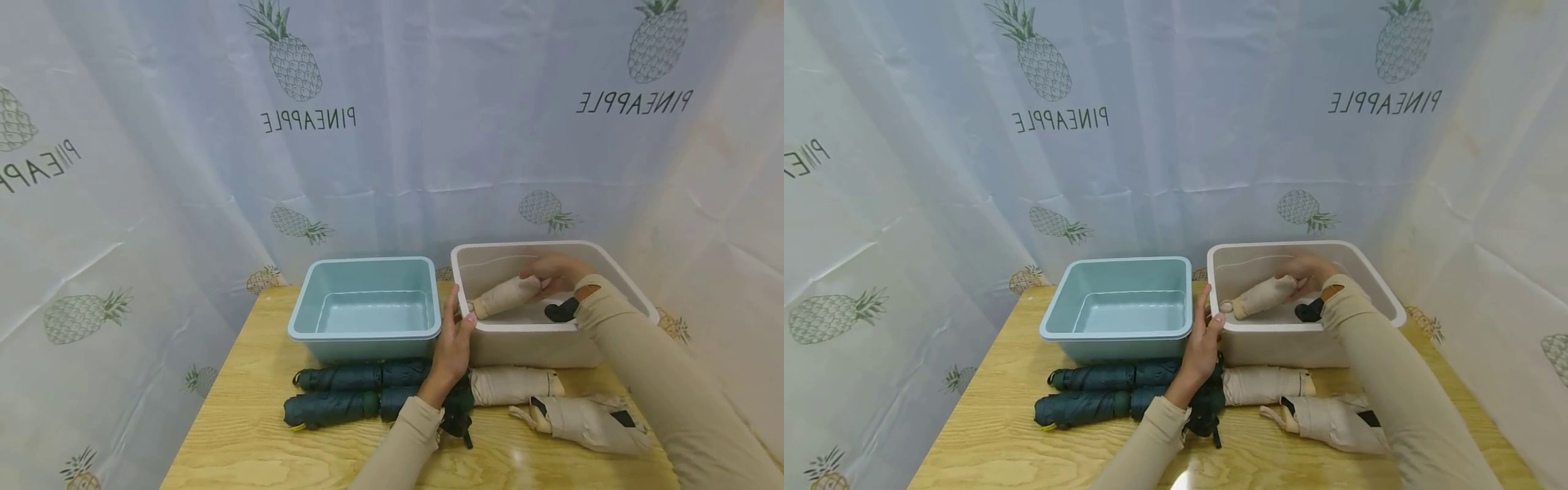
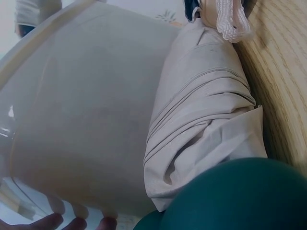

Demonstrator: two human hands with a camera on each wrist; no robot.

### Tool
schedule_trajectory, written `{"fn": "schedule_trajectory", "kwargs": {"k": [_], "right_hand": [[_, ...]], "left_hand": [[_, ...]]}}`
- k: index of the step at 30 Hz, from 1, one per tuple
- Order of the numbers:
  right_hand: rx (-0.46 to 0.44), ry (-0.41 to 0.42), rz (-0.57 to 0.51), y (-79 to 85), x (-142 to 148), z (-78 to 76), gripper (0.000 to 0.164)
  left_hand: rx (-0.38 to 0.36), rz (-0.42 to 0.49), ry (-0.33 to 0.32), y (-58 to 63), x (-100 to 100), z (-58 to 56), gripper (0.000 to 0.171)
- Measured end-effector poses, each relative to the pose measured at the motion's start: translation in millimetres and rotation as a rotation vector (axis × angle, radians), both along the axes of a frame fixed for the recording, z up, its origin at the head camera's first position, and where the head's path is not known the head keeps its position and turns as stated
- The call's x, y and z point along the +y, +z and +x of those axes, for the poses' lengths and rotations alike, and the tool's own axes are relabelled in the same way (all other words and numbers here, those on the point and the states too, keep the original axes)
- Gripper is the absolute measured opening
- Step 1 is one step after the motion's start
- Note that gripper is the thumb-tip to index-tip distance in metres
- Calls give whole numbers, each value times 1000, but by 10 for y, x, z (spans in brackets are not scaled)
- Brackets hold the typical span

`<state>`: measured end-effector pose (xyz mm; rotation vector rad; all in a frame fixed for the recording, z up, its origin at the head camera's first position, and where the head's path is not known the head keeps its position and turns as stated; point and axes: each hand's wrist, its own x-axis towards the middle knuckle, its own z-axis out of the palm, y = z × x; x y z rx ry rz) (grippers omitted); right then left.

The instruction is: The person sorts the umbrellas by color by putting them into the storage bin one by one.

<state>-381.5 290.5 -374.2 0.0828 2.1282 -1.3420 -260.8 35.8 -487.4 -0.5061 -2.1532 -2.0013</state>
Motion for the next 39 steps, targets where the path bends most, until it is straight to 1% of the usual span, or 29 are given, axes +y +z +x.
{"fn": "schedule_trajectory", "kwargs": {"k": [4, 7, 10, 14, 17, 19, 22, 25, 28, 30, 32, 35, 39], "right_hand": [[18, 19, 22, 11, 113, 22, 72], [41, 62, 59, 48, 181, 46, 70], [46, 84, 55, 110, 198, 62, 74], [63, 57, 19, 217, 139, 75, 74], [123, 55, 24, 315, 79, 124, 68], [176, 73, 26, 371, 54, 178, 66], [262, 106, 32, 453, 34, 302, 66], [351, 129, 39, 532, 32, 464, 66], [456, 163, 52, 608, 42, 657, 58], [533, 180, 39, 634, 61, 785, 51], [601, 182, 7, 635, 84, 911, 43], [691, 176, -52, 591, 131, 1080, 33], [791, 179, -135, 480, 202, 1284, 29]], "left_hand": [[8, 6, -12, -7, -6, -1, 61], [18, 15, -26, -22, -9, -8, 62], [18, 28, -37, -37, -8, -12, 62], [1, 43, -44, -43, -2, -10, 62], [-11, 46, -38, -35, 0, -7, 62], [-12, 42, -33, -32, 0, -6, 62], [-9, 36, -33, -26, 0, -5, 62], [0, 30, -39, -18, 3, -7, 62], [2, 27, -43, -11, 3, -7, 61], [2, 26, -44, -10, 1, -6, 61], [3, 27, -43, -12, -1, -7, 61], [7, 30, -44, -20, -3, -12, 61], [10, 32, -42, -29, -6, -18, 62]]}}
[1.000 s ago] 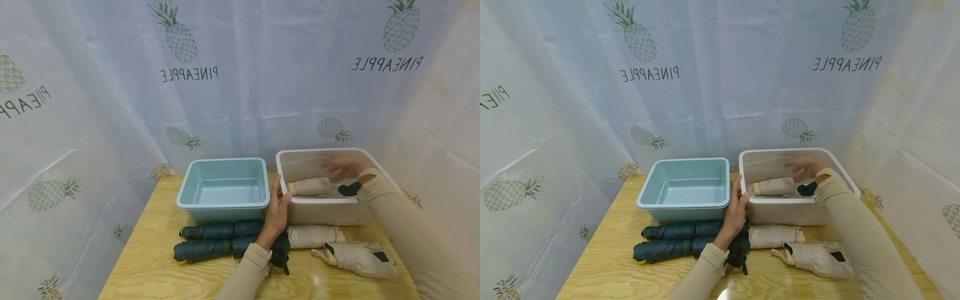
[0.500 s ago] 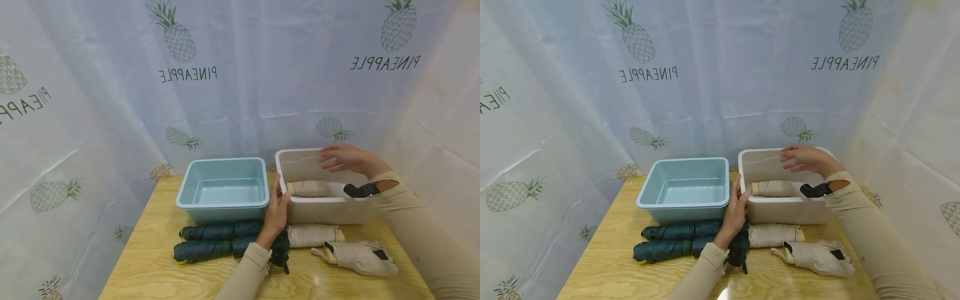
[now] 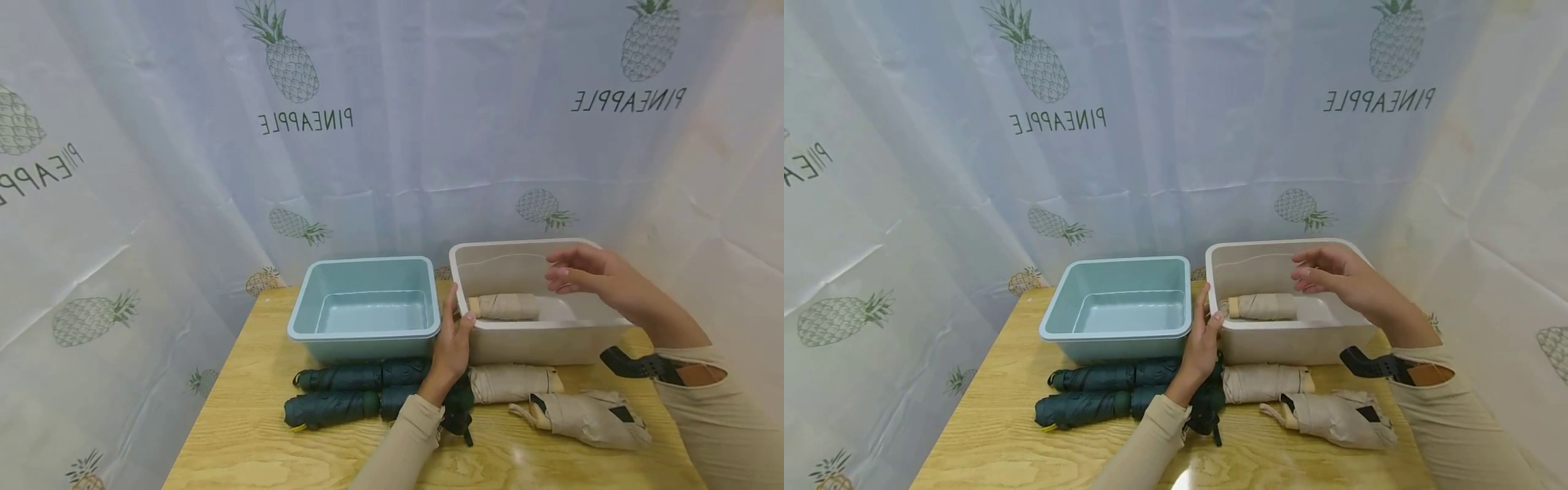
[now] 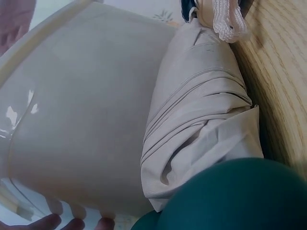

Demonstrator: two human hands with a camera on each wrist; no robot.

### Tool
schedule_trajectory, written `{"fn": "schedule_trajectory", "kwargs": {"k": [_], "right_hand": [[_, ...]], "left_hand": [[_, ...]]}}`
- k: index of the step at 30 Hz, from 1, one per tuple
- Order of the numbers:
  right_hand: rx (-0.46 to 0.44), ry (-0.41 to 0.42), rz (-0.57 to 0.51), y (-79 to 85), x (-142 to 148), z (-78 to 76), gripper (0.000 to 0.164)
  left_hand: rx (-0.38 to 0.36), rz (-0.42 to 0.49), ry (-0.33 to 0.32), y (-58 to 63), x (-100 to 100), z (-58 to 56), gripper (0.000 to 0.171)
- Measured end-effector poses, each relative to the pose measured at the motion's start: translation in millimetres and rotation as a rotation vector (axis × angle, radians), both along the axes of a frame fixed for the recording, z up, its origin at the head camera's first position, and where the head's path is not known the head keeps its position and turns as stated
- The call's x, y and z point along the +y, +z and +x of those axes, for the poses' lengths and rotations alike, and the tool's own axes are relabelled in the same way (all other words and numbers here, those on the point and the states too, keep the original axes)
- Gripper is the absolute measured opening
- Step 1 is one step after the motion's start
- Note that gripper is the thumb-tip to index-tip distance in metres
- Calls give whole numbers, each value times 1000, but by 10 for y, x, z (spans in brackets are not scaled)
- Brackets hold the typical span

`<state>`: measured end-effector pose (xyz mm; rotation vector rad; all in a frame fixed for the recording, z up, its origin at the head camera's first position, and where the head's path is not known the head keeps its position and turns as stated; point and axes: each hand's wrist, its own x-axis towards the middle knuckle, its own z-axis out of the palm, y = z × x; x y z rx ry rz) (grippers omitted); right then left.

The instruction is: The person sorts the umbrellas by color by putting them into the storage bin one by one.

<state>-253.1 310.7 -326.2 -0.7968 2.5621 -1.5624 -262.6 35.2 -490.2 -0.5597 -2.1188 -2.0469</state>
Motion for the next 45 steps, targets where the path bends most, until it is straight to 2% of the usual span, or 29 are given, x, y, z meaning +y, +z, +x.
{"fn": "schedule_trajectory", "kwargs": {"k": [3, 8, 10, 16, 21, 23, 28, 30, 34, 38, 45], "right_hand": [[40, 43, -66, -104, 46, 145, 29], [24, 159, -124, -326, 124, 376, 29], [11, 196, -112, -430, 153, 456, 30], [-39, 205, -26, -811, 232, 615, 30], [-76, 107, 40, -1113, 270, 637, 25], [-77, 30, 79, -1199, 265, 641, 25], [29, -205, 240, -1376, 214, 659, 20], [69, -269, 289, -1436, 187, 661, 15], [39, -324, 353, -1519, 140, 635, 12], [-32, -334, 423, -1567, 86, 599, 18], [-93, -367, 467, -1591, -29, 547, 27]], "left_hand": [[2, 2, 4, 4, -1, -4, 62], [7, -11, 8, 10, -5, -1, 62], [8, -20, 14, 10, -7, 5, 62], [-8, -36, 33, 6, -16, 26, 61], [-14, -35, 28, 8, -18, 36, 61], [-9, -40, 33, 11, -16, 40, 62], [-4, -48, 35, 15, -8, 41, 62], [-2, -46, 31, 18, -2, 38, 62], [5, -42, 38, 21, 6, 29, 63], [6, -54, 59, 18, 12, 25, 62], [2, -49, 59, -3, 20, 31, 61]]}}
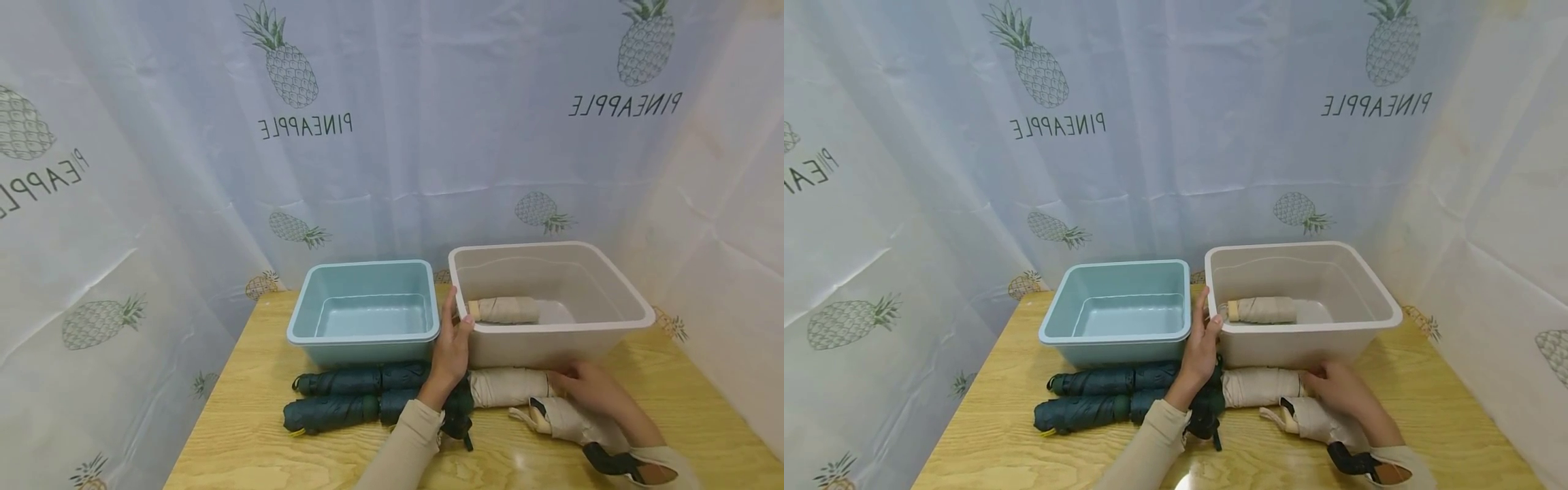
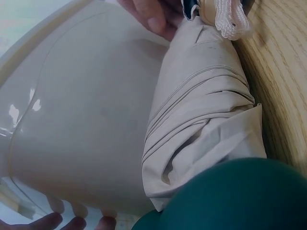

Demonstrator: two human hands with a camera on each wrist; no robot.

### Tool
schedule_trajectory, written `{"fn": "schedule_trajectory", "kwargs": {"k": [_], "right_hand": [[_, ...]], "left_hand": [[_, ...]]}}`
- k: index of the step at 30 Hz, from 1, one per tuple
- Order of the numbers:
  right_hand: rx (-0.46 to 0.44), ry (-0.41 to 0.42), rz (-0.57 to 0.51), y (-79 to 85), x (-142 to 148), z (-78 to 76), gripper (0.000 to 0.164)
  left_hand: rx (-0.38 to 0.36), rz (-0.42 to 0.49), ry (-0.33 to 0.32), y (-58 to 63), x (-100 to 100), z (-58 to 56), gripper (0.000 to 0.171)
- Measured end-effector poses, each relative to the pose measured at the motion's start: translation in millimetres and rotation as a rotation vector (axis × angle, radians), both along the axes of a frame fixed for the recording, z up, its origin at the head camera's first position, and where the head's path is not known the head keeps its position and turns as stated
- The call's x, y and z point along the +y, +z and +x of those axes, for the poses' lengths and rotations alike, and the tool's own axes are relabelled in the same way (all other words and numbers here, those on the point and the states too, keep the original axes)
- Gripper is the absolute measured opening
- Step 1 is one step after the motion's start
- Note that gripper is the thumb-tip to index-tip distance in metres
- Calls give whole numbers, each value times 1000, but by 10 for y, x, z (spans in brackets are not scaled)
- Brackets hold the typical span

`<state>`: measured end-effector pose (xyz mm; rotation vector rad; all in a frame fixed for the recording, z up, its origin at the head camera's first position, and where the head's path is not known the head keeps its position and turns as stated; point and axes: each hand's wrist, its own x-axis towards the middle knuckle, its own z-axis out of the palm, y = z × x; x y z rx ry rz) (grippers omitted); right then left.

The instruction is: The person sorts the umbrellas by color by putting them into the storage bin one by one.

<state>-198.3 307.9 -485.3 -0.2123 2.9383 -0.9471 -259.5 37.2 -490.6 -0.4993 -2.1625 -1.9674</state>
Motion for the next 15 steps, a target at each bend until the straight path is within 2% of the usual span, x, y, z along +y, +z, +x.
{"fn": "schedule_trajectory", "kwargs": {"k": [5, 8, 15], "right_hand": [[-41, -39, 28, 53, -80, -12, 28], [-38, -47, 31, 31, -88, -28, 32], [2, 33, 1, -185, -17, -123, 52]], "left_hand": [[5, 0, 0, 11, 10, 9, 61], [8, -3, 2, 11, 10, 15, 61], [0, -3, 10, 8, -7, 34, 62]]}}
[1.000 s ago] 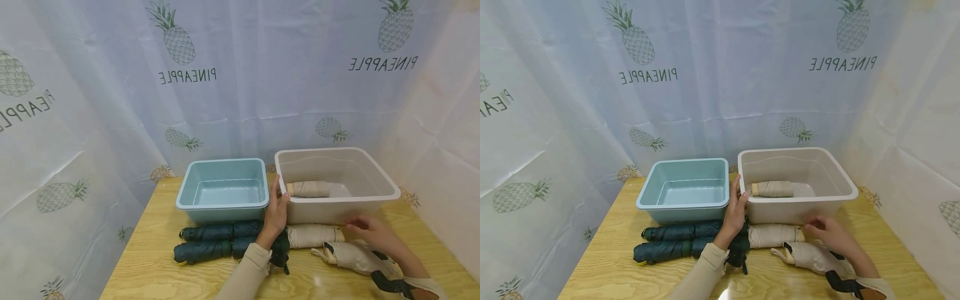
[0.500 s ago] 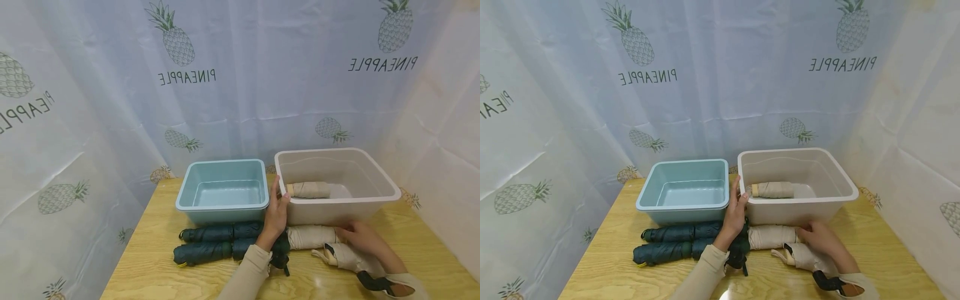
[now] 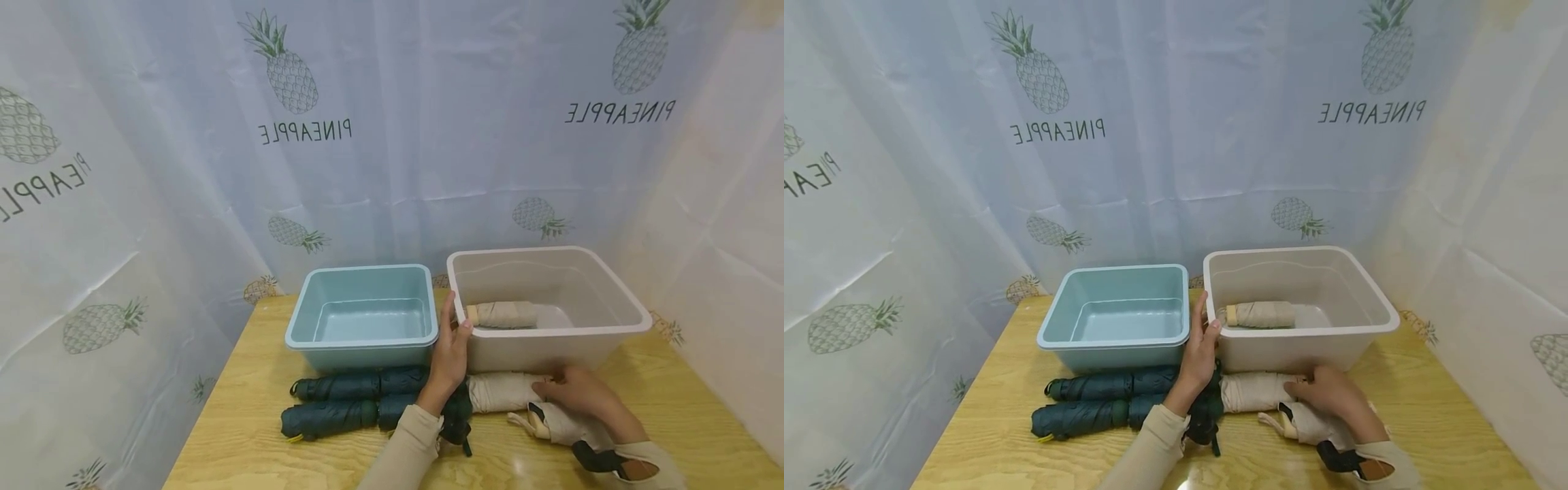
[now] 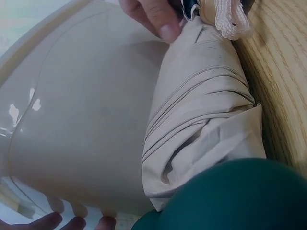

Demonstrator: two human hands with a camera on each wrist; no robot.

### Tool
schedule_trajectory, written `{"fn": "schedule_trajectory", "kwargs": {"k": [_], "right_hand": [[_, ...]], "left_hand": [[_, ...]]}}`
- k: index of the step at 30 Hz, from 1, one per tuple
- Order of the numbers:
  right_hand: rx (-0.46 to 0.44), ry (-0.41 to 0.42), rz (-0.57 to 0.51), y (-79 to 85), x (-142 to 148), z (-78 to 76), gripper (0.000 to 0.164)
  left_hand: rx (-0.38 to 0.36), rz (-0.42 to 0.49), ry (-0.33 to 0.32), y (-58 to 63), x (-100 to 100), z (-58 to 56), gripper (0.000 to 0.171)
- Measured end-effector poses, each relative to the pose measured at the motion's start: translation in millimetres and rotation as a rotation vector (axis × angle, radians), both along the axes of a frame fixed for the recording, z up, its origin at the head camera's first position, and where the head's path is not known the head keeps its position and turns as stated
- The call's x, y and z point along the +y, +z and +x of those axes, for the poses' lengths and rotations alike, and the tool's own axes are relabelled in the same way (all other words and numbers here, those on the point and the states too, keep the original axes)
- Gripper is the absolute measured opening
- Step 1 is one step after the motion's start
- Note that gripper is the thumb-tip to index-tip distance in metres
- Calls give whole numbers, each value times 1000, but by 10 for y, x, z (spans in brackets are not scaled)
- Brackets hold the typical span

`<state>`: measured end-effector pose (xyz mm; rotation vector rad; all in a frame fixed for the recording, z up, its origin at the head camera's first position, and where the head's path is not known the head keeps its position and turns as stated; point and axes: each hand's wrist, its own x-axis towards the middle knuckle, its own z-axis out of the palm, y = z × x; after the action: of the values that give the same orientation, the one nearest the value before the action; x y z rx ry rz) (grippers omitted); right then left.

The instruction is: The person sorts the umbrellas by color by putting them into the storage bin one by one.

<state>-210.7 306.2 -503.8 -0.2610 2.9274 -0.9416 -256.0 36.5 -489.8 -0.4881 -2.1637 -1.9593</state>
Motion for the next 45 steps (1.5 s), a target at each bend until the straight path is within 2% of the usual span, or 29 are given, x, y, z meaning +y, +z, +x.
{"fn": "schedule_trajectory", "kwargs": {"k": [5, 10, 15, 20, 26, 30, 37, 40, 45], "right_hand": [[-21, -13, 5, -46, 8, 17, 68], [-92, -6, -49, 33, 1, 51, 67], [-124, 23, -112, 78, 17, 58, 60], [-125, 39, -119, 115, 27, 78, 70], [-134, 29, -205, 143, -11, 75, 77], [-160, 8, -242, 160, -23, 98, 71], [-140, -10, -323, 234, -111, 147, 35], [-148, -21, -392, 252, -157, 162, 34], [-251, -29, -576, 288, -209, 206, 44]], "left_hand": [[-4, -1, -18, -11, 0, 14, 62], [-8, 8, -22, -17, 2, 28, 62], [-16, 14, -14, -8, -4, 38, 61], [-16, 7, -16, -4, -13, 29, 61], [-10, 19, -16, 17, -30, 7, 61], [-9, 7, -15, 12, -20, 1, 61], [7, 23, -29, 4, 3, -3, 61], [8, 39, -43, -6, 6, -2, 62], [0, 47, -40, -10, 10, 12, 62]]}}
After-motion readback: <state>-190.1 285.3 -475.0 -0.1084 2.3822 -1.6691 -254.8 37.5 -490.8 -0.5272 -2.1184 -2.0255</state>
